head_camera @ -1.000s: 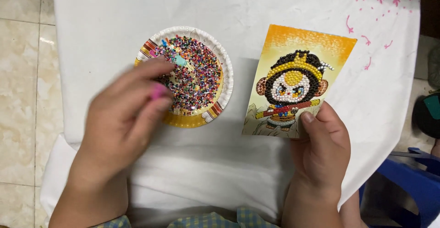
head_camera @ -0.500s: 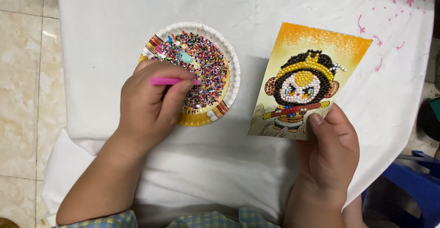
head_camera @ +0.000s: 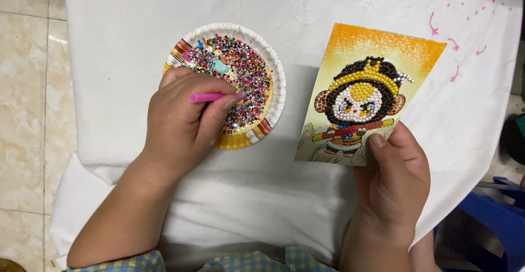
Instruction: Applying small resin beads to a sticky canvas using a specialized applicator tool to create a mosaic.
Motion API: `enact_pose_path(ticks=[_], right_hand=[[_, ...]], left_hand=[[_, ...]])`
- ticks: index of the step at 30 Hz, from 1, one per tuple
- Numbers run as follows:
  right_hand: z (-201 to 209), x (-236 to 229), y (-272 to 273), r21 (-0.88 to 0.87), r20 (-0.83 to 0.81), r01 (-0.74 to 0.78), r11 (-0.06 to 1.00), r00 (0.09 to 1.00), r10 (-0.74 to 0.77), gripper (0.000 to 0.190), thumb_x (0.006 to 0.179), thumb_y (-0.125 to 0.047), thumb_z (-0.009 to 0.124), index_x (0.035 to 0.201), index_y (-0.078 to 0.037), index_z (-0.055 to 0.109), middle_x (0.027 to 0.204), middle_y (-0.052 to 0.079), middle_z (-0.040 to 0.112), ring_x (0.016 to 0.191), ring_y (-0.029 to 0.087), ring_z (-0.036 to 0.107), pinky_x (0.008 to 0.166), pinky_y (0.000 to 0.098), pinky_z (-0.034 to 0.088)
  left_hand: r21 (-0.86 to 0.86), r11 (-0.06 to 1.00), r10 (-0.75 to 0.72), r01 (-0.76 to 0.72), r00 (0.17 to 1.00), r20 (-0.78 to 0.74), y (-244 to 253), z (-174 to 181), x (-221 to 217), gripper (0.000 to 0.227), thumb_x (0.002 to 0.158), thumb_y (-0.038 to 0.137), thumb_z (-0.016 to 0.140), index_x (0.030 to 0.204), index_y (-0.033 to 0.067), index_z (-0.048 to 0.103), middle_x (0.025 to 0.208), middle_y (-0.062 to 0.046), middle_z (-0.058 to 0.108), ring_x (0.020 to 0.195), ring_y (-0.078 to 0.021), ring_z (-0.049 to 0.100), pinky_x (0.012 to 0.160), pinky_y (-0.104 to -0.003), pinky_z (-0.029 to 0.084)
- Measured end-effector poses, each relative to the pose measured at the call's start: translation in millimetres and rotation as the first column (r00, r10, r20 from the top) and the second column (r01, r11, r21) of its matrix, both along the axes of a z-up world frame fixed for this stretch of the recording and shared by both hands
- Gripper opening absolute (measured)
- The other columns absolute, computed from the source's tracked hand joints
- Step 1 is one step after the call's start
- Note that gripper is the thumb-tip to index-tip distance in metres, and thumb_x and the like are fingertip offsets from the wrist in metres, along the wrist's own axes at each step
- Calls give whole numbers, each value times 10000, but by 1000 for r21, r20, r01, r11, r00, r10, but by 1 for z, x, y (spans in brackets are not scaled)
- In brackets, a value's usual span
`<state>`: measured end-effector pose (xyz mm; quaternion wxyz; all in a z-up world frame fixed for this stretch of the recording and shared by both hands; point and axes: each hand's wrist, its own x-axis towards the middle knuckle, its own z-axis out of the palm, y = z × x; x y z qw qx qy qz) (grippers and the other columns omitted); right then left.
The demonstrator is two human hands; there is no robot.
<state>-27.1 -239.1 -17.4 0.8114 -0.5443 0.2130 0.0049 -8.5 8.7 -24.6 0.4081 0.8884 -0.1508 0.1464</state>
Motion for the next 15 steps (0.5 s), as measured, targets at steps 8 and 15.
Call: enact_pose_path(ticks=[8, 15], right_hand=[[-1, -1, -2, 14, 21, -30, 999, 999, 30, 435, 792, -95, 560, 1191, 81, 549, 1083, 207, 634, 951, 307, 637, 833, 392, 534], [-4, -2, -2, 3, 56, -60, 998, 997, 59, 374, 817, -100, 563, 1148, 75, 564, 1042, 194, 646, 904, 286, 644, 798, 368, 539]], left_hand=[[-46, 999, 19, -19, 1000, -5, 1, -1, -1, 144, 974, 140, 512, 906, 65, 615, 871, -36, 670, 739, -210, 600, 844, -379, 375], [7, 1000, 9, -9, 1000, -12, -1, 0, 0, 127, 965, 134, 551, 888, 69, 628, 810, -19, 650, 705, -196, 569, 810, -359, 370]])
